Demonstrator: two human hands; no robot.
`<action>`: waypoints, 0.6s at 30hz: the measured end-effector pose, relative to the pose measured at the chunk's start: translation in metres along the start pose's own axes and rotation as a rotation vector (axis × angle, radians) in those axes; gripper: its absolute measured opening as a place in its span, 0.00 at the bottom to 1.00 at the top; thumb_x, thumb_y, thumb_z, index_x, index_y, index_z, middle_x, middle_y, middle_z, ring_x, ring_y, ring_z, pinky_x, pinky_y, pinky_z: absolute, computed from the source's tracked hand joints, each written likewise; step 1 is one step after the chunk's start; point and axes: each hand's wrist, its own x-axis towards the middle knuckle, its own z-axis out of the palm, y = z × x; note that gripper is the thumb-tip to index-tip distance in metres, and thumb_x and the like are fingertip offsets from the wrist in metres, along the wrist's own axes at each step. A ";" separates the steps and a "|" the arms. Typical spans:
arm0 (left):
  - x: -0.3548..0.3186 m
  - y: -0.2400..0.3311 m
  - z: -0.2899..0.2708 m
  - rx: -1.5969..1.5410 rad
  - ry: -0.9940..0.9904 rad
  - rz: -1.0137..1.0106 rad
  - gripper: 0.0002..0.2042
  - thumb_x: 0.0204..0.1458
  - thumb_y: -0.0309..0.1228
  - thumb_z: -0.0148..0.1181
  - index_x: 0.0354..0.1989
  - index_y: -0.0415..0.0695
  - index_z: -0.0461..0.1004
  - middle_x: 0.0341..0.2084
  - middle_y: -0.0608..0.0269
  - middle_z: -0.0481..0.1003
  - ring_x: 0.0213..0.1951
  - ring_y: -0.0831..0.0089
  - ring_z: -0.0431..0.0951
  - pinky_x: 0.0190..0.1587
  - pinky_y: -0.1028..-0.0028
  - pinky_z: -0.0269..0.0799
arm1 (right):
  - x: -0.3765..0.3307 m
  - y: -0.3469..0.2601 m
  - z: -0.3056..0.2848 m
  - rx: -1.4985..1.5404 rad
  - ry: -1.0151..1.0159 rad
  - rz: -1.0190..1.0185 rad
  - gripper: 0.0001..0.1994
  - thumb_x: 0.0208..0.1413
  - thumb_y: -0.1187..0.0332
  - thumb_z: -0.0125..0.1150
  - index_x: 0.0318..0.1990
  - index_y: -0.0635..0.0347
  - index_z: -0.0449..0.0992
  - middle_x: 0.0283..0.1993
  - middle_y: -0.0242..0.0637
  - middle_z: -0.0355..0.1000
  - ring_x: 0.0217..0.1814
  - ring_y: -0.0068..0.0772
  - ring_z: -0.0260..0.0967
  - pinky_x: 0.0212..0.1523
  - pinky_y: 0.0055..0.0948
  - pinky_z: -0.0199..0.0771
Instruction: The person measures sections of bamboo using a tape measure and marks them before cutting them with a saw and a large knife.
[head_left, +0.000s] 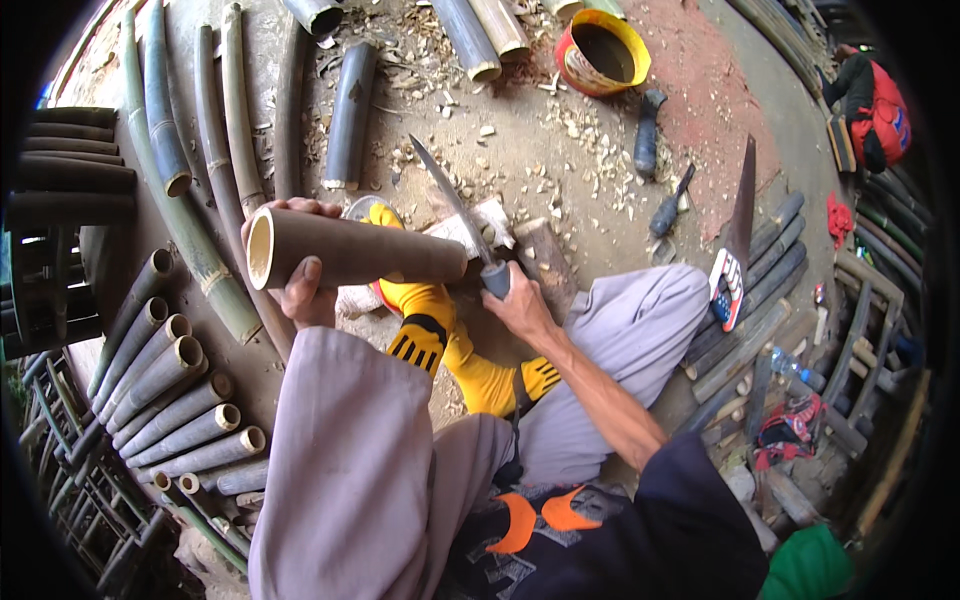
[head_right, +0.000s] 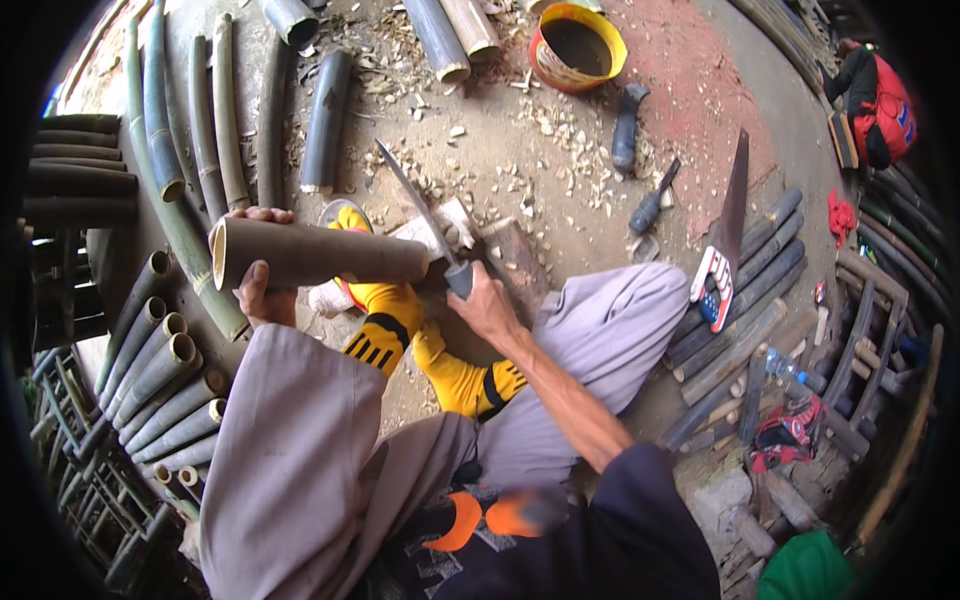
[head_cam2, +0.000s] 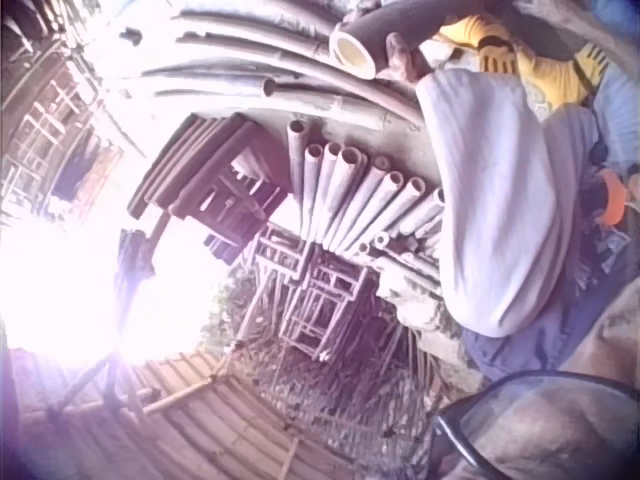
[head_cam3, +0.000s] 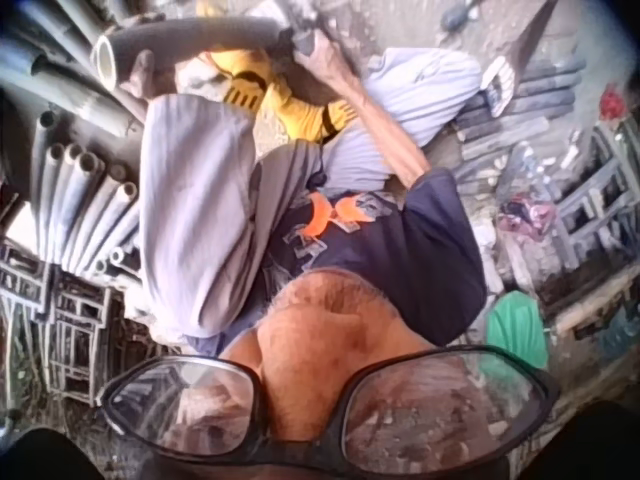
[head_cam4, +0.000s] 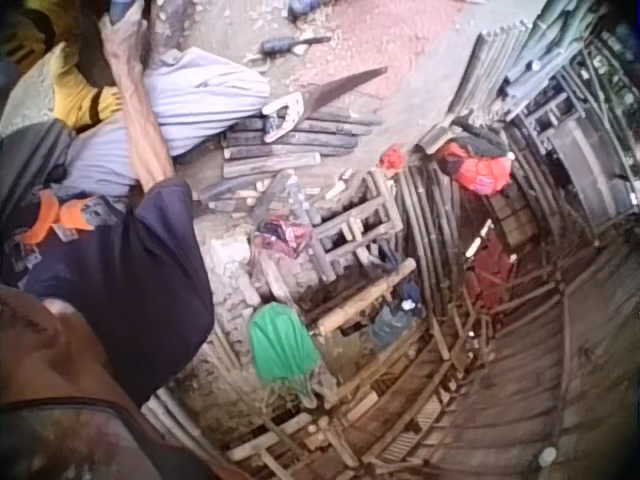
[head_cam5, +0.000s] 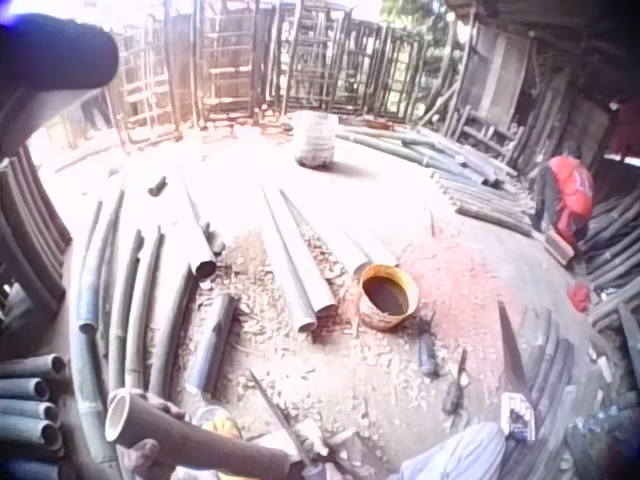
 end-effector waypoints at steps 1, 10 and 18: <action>0.001 0.000 -0.001 0.008 0.014 0.005 0.35 0.38 0.34 0.65 0.57 0.41 0.57 0.45 0.51 0.67 0.48 0.55 0.69 0.57 0.56 0.63 | -0.006 0.000 -0.003 0.030 -0.016 -0.026 0.21 0.47 0.63 0.67 0.43 0.67 0.67 0.34 0.59 0.75 0.39 0.59 0.75 0.35 0.49 0.73; -0.003 0.008 0.005 0.050 0.022 -0.013 0.34 0.40 0.34 0.64 0.58 0.40 0.57 0.45 0.50 0.68 0.49 0.55 0.69 0.56 0.57 0.63 | -0.030 0.004 -0.028 -0.423 0.516 -0.196 0.28 0.45 0.66 0.69 0.55 0.57 0.66 0.36 0.43 0.71 0.34 0.48 0.69 0.39 0.44 0.71; -0.001 0.002 0.008 0.135 0.070 0.133 0.30 0.40 0.31 0.63 0.54 0.36 0.61 0.42 0.48 0.70 0.43 0.56 0.74 0.48 0.60 0.70 | -0.018 0.063 -0.057 -0.418 0.330 0.293 0.53 0.40 0.69 0.72 0.71 0.43 0.39 0.53 0.66 0.63 0.54 0.63 0.64 0.54 0.53 0.65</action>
